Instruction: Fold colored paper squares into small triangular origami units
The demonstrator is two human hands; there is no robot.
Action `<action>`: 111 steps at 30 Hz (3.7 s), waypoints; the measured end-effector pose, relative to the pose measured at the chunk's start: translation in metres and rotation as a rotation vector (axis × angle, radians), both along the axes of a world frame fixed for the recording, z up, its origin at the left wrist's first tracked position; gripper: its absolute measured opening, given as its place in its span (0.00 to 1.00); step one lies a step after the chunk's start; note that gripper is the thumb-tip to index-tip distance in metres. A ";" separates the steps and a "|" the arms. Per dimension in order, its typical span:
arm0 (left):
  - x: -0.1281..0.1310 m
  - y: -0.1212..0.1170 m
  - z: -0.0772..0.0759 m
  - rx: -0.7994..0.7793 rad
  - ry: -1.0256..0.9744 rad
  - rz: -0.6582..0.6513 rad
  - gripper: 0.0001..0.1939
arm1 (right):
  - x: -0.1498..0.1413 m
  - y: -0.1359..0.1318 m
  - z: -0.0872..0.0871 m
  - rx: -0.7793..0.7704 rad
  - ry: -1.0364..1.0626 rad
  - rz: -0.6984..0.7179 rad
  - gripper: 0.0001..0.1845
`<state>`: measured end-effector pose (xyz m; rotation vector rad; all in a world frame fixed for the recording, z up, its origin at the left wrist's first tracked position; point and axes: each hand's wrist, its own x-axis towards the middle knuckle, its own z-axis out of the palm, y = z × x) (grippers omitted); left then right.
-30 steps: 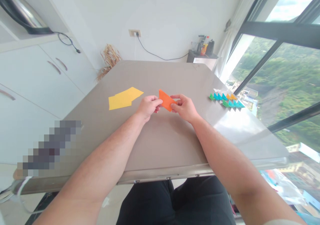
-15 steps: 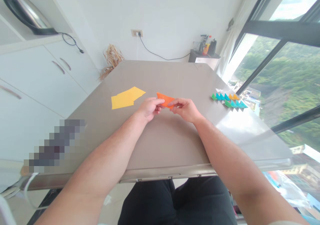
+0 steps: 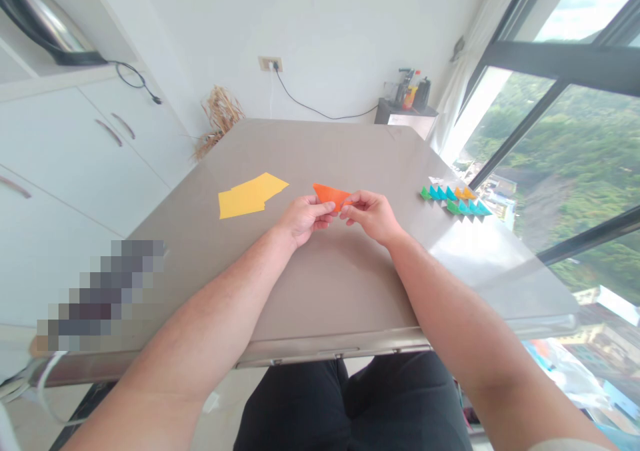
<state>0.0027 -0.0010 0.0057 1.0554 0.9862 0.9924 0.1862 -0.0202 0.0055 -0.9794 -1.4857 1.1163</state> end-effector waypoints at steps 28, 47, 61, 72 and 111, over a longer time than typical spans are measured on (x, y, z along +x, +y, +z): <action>0.021 -0.015 -0.002 0.151 0.022 0.051 0.16 | -0.014 0.002 0.002 -0.104 0.261 -0.160 0.32; 0.024 -0.018 0.003 0.202 0.072 0.158 0.13 | -0.014 0.004 0.002 -0.253 0.380 -0.033 0.25; 0.022 -0.018 0.001 0.185 0.043 0.153 0.15 | -0.015 0.004 -0.002 -0.258 0.325 -0.066 0.18; 0.023 -0.017 0.001 0.179 0.060 0.211 0.11 | -0.022 0.001 0.002 -0.254 0.367 -0.104 0.15; 0.017 -0.011 0.003 0.220 0.109 0.207 0.05 | -0.010 0.002 0.002 -0.178 0.247 -0.175 0.11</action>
